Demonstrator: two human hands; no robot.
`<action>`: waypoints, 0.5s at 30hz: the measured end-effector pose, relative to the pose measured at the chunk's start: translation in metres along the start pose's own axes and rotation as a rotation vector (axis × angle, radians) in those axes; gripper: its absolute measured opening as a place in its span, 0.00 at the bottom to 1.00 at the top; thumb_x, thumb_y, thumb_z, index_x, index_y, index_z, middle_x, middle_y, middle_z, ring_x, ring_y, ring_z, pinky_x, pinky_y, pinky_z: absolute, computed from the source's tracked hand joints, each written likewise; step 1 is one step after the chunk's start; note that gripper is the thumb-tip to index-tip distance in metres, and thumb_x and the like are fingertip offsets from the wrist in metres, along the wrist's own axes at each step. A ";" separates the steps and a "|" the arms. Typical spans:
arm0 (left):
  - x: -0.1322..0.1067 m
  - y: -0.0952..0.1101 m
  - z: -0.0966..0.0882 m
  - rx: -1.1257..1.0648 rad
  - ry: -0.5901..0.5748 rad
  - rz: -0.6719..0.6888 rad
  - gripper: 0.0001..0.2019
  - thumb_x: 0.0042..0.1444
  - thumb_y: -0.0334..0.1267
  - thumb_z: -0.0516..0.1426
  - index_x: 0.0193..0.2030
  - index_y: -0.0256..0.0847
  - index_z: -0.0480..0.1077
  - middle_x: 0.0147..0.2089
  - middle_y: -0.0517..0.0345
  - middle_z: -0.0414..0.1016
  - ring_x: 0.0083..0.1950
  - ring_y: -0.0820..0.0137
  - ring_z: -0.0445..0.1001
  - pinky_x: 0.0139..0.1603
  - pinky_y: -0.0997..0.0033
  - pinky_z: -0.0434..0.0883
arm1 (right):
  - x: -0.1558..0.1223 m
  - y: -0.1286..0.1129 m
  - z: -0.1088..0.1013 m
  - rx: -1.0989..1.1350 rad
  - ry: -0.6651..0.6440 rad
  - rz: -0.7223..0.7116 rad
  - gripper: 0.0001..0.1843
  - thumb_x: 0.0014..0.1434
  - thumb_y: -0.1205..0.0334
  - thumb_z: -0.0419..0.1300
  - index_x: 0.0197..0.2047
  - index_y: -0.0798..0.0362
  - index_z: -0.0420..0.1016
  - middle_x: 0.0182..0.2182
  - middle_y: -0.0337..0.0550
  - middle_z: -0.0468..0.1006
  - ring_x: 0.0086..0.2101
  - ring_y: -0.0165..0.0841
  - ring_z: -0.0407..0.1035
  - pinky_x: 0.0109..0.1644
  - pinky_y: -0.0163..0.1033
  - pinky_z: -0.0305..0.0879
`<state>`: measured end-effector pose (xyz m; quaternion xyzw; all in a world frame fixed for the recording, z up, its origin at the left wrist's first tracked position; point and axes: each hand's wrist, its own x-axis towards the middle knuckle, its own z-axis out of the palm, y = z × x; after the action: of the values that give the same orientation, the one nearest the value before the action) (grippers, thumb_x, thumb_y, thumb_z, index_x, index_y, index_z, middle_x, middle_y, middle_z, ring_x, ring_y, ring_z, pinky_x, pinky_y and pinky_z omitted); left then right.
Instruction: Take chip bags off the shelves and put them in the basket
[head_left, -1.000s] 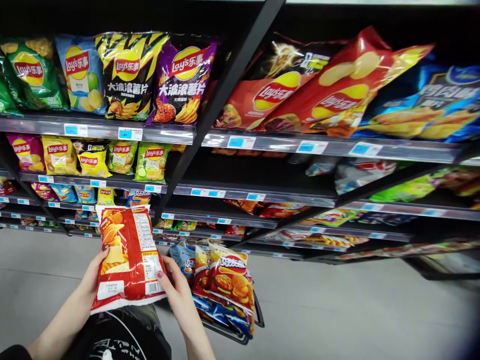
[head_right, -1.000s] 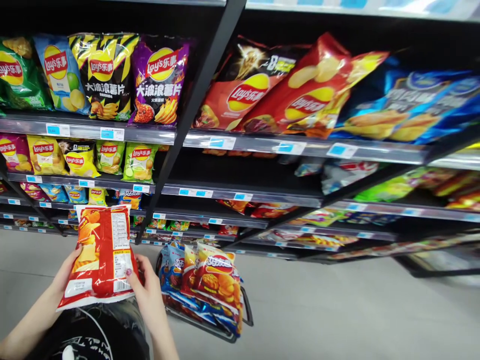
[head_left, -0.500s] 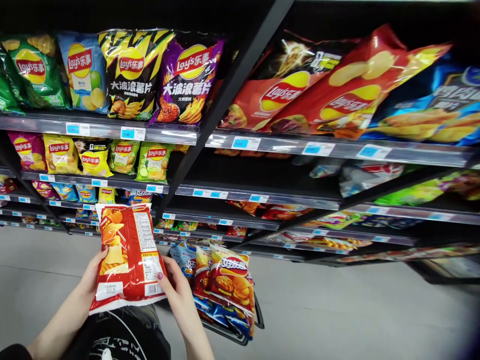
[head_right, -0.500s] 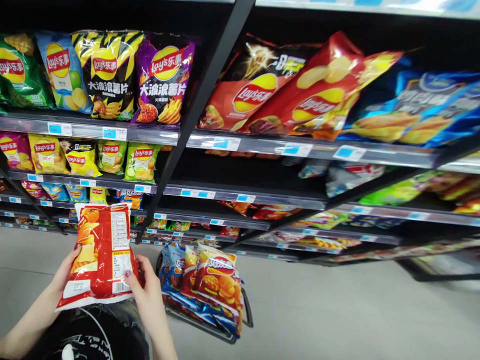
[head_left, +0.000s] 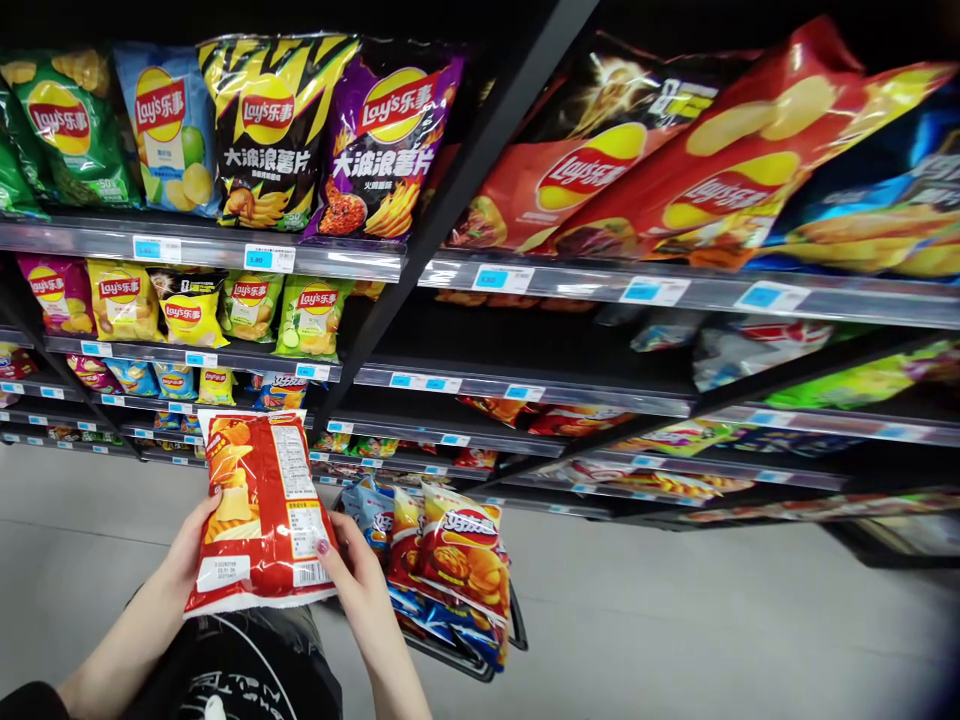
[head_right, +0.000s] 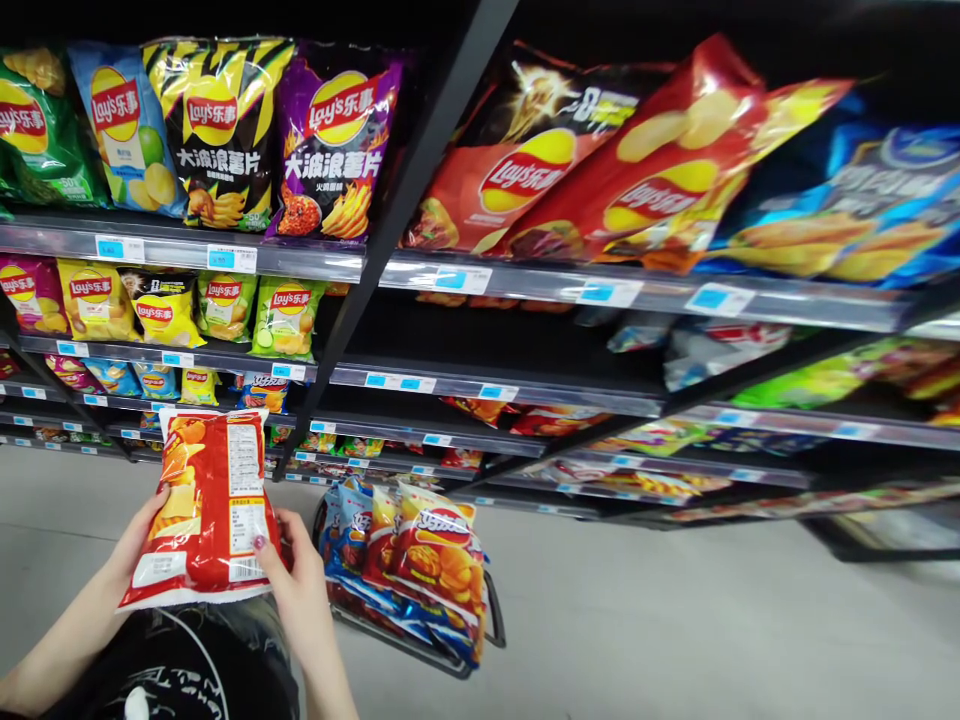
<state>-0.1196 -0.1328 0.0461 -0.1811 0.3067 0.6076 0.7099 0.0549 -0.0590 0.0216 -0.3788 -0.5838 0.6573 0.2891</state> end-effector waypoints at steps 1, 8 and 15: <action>0.000 0.000 0.000 0.000 0.002 -0.003 0.31 0.58 0.42 0.50 0.65 0.29 0.46 0.40 0.41 0.79 0.45 0.54 0.76 0.53 0.55 0.66 | 0.000 0.001 0.000 0.008 0.011 0.002 0.20 0.53 0.47 0.57 0.43 0.52 0.66 0.40 0.45 0.75 0.38 0.37 0.69 0.41 0.37 0.65; 0.002 -0.001 -0.006 0.008 0.025 0.009 0.30 0.58 0.41 0.50 0.63 0.26 0.48 0.40 0.40 0.79 0.45 0.54 0.76 0.52 0.57 0.66 | -0.003 0.002 0.000 0.017 0.008 0.023 0.18 0.54 0.49 0.57 0.43 0.52 0.67 0.40 0.44 0.75 0.39 0.36 0.69 0.41 0.35 0.66; 0.004 -0.002 -0.008 0.053 0.034 0.021 0.34 0.53 0.41 0.56 0.62 0.26 0.50 0.41 0.40 0.79 0.46 0.53 0.75 0.53 0.56 0.65 | -0.004 0.000 -0.002 0.030 0.015 0.020 0.18 0.54 0.49 0.57 0.43 0.51 0.67 0.39 0.44 0.76 0.39 0.37 0.70 0.41 0.36 0.67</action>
<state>-0.1188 -0.1353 0.0371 -0.1695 0.3366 0.6035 0.7027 0.0584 -0.0612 0.0223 -0.3852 -0.5680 0.6660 0.2924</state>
